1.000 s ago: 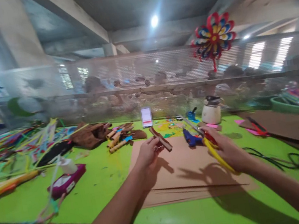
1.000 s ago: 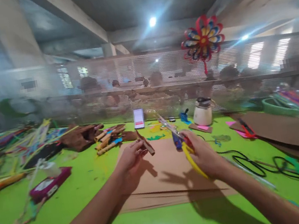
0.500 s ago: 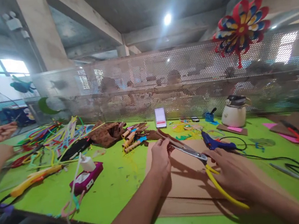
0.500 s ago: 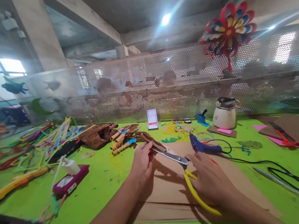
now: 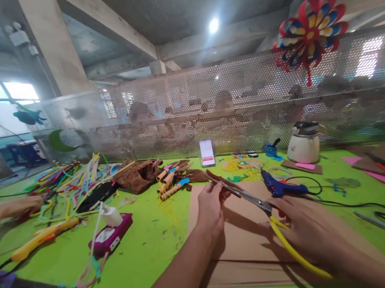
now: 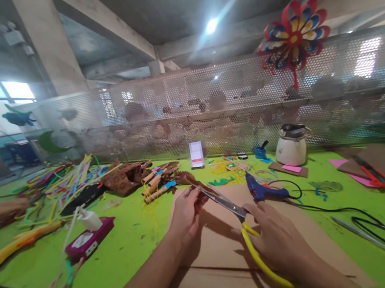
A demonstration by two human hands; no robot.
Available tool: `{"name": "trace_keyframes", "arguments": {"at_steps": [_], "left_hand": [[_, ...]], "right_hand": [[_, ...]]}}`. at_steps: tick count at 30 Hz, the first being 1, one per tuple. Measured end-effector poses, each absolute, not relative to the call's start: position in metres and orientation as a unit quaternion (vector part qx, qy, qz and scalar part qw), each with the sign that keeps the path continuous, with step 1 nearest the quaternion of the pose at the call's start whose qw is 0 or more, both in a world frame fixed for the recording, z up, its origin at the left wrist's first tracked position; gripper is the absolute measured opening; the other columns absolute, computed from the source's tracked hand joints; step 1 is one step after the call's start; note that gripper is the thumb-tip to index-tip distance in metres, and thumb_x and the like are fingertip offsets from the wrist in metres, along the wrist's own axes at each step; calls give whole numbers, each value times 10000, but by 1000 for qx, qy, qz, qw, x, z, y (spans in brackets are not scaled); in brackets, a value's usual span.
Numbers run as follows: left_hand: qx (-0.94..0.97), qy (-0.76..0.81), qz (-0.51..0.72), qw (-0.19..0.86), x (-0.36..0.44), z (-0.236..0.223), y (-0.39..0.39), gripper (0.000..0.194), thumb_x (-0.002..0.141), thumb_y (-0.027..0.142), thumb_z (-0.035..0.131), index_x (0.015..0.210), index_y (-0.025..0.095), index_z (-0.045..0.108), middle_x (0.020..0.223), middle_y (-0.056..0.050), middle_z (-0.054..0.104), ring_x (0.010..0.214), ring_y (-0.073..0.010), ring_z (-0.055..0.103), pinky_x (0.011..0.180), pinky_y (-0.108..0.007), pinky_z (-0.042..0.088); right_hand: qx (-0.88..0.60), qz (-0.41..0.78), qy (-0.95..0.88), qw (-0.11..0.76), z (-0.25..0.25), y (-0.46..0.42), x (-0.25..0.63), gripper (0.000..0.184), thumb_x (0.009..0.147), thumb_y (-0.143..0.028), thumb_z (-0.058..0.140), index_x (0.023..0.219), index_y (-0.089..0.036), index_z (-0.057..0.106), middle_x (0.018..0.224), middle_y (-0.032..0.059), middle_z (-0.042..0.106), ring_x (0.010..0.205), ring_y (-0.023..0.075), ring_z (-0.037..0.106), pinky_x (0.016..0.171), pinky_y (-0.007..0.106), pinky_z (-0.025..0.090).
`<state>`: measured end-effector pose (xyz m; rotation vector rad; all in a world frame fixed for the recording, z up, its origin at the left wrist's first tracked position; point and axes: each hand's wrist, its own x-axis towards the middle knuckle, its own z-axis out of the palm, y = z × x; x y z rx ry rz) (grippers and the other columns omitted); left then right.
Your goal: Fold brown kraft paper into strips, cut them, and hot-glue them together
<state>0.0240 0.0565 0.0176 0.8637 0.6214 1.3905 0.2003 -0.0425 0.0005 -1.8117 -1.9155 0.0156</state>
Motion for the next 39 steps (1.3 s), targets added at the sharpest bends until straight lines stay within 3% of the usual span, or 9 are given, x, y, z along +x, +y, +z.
{"name": "trace_keyframes", "arguments": {"at_steps": [39], "left_hand": [[394,282,597,640,24,22,50,45,694,158,649,725,134,628,765,-45,657,708,-132,587,696,-223,469]], "right_hand": [[-665,0,-697,269,-6,-41,203,376,783,-274,511,1147,-210,580,966,91,598,832,225,588,693,292,405]]}}
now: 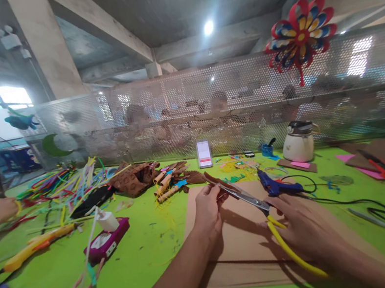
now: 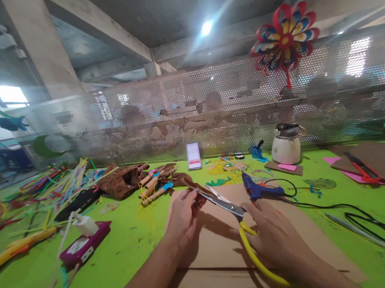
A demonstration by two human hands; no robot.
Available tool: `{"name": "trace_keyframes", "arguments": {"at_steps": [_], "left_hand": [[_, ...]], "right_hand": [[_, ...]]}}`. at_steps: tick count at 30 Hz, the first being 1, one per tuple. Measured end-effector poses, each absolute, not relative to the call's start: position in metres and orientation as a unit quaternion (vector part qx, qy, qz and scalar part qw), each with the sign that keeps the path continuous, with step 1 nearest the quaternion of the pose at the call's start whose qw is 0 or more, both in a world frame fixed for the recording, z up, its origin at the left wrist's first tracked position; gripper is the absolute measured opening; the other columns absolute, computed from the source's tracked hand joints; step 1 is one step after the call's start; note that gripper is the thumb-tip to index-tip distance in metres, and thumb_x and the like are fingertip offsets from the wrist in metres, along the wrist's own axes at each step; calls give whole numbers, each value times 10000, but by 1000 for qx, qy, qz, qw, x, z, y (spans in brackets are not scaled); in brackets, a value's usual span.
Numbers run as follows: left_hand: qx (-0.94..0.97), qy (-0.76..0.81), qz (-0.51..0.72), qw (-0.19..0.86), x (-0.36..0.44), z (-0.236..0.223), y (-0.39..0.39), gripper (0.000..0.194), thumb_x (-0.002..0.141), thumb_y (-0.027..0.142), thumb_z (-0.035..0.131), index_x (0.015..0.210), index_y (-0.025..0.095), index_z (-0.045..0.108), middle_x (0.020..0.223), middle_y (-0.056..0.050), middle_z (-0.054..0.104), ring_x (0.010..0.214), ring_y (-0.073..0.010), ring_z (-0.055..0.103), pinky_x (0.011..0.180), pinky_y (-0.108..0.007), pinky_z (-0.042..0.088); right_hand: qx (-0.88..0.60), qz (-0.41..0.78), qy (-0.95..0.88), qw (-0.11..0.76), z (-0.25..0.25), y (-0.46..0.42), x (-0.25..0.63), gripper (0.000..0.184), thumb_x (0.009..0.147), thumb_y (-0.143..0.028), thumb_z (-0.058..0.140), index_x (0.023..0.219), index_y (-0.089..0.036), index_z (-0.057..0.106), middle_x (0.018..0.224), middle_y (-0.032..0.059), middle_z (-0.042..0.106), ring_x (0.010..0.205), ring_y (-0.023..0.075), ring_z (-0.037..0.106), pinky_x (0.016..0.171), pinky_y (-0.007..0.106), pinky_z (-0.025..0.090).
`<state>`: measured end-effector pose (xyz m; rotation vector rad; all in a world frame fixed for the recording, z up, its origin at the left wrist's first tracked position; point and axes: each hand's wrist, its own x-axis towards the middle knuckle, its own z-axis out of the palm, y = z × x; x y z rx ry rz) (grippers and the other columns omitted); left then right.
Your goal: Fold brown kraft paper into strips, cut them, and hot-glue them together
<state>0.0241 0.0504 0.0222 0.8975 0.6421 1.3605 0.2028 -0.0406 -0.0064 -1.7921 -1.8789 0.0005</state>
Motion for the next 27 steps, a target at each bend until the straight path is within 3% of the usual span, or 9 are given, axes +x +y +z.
{"name": "trace_keyframes", "arguments": {"at_steps": [27], "left_hand": [[380,315,597,633,20,26,51,89,771,212,560,704,155,551,700,-54,641,651,-152,607,651,-271,498]], "right_hand": [[-664,-16,-713,224,9,-48,201,344,802,-278,497,1118,-220,621,986,86,656,868,240,610,737,309,406]]}}
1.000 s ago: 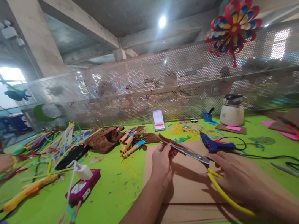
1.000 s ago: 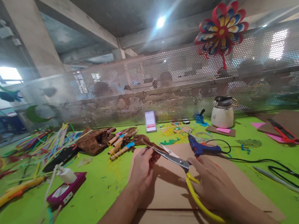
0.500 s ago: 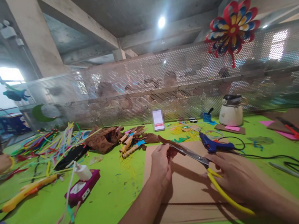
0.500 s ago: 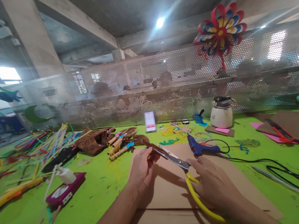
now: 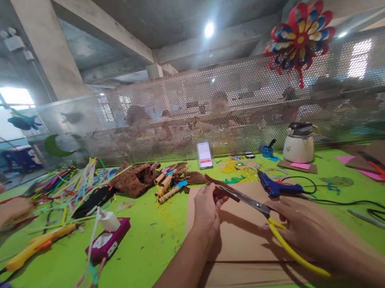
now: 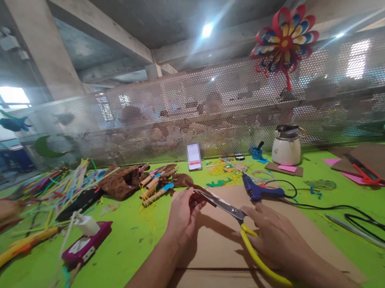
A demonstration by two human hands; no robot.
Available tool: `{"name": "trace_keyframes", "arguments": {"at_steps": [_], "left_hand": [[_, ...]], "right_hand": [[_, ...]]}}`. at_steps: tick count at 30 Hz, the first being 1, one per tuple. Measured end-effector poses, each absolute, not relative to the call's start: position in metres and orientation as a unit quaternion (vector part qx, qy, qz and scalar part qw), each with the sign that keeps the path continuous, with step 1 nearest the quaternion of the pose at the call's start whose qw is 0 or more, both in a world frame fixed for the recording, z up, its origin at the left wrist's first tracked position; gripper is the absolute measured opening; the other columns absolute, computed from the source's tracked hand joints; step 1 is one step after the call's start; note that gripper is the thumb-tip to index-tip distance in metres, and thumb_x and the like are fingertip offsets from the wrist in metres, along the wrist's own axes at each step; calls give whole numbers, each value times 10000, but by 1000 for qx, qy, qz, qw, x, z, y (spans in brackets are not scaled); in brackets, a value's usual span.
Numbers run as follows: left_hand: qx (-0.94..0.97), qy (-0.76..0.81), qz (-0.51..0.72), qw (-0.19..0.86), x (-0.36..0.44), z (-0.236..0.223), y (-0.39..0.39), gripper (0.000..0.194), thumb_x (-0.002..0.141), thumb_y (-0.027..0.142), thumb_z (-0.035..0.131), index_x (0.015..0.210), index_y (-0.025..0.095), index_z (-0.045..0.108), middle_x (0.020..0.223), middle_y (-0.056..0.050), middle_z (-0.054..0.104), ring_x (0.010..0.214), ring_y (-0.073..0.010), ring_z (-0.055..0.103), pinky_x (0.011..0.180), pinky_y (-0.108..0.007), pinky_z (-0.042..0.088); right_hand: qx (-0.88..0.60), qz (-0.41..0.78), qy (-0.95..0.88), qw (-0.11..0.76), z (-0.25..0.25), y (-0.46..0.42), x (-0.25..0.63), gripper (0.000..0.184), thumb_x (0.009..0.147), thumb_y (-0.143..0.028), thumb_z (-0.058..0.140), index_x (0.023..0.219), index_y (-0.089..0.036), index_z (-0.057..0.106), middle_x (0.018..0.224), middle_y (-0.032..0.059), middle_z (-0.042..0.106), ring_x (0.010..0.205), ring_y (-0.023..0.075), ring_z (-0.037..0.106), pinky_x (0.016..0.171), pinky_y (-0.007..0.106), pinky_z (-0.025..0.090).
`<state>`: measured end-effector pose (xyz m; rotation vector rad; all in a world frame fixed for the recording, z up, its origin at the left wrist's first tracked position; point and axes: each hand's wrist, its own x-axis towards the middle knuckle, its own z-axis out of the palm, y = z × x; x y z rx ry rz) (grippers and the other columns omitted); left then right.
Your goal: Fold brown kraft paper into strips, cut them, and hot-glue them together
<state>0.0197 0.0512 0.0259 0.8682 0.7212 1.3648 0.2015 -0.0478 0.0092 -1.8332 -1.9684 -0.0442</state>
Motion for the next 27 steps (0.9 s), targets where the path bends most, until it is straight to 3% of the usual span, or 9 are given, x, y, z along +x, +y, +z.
{"name": "trace_keyframes", "arguments": {"at_steps": [16,27], "left_hand": [[396,314,595,625,18,25,52,94,771,216,564,694,163,554,658,-33,621,604,-141,580,603,-257,478],[412,305,591,622,22,18,52,128,736,265,611,725,153,550,678,-36,628,615,-143,589,605,-270,493]], "right_hand": [[-675,1,-712,193,14,-52,199,358,769,-216,513,1103,-261,633,909,55,679,794,224,633,648,276,396],[-662,-7,-712,234,4,-46,205,373,786,-246,497,1141,-215,608,1067,102,645,919,246,616,776,317,426]]}}
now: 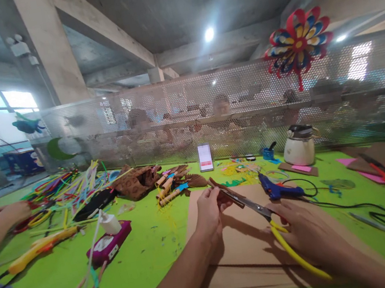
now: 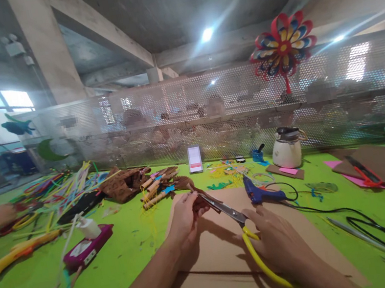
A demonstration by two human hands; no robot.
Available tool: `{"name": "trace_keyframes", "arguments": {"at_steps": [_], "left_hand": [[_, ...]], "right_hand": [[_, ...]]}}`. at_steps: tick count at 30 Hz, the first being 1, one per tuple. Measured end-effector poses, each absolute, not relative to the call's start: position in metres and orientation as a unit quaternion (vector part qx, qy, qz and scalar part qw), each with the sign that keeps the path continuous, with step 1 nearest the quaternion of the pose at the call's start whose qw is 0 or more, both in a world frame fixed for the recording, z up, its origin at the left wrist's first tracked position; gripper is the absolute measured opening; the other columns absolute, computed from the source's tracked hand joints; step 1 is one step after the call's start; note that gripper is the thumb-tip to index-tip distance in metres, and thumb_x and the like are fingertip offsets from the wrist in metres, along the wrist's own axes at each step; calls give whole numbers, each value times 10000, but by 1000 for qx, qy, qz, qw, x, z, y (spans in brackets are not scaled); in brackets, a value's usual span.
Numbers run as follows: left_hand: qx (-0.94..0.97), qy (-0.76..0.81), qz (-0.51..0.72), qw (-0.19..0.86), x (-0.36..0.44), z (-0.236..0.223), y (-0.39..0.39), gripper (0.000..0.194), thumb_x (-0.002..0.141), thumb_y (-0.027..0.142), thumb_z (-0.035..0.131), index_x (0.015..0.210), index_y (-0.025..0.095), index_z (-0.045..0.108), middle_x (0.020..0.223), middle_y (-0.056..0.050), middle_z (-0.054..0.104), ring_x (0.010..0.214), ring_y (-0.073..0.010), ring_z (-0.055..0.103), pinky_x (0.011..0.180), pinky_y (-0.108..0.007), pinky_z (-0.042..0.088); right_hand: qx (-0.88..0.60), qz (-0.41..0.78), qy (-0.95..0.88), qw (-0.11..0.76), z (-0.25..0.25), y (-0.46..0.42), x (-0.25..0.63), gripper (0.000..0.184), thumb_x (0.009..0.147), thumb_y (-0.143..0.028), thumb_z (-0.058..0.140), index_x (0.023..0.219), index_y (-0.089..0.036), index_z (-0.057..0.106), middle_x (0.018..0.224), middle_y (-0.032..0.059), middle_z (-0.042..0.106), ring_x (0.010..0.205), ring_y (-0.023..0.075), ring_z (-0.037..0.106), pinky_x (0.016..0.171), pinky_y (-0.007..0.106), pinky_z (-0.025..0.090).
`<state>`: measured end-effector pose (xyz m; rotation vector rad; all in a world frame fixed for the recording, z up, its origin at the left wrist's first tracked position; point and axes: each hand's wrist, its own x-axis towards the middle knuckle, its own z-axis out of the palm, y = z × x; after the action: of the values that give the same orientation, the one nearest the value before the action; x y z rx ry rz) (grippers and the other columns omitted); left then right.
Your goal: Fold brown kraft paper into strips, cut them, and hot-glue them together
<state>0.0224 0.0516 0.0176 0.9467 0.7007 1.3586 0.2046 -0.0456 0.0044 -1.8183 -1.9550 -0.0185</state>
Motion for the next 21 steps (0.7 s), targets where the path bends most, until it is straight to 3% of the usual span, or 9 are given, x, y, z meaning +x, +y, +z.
{"name": "trace_keyframes", "arguments": {"at_steps": [10,21], "left_hand": [[403,302,582,638,22,17,51,119,756,238,590,729,132,542,673,-41,629,587,-124,588,578,-246,483],[414,306,576,635,23,15,52,152,753,272,594,721,133,541,692,-59,637,614,-139,588,587,-248,481]], "right_hand": [[-666,15,-715,212,13,-50,199,338,816,-272,473,1122,-242,614,965,76,667,809,230,628,697,301,413],[-665,39,-715,211,7,-51,198,365,802,-255,474,1140,-236,611,931,76,668,816,234,623,670,285,407]]}}
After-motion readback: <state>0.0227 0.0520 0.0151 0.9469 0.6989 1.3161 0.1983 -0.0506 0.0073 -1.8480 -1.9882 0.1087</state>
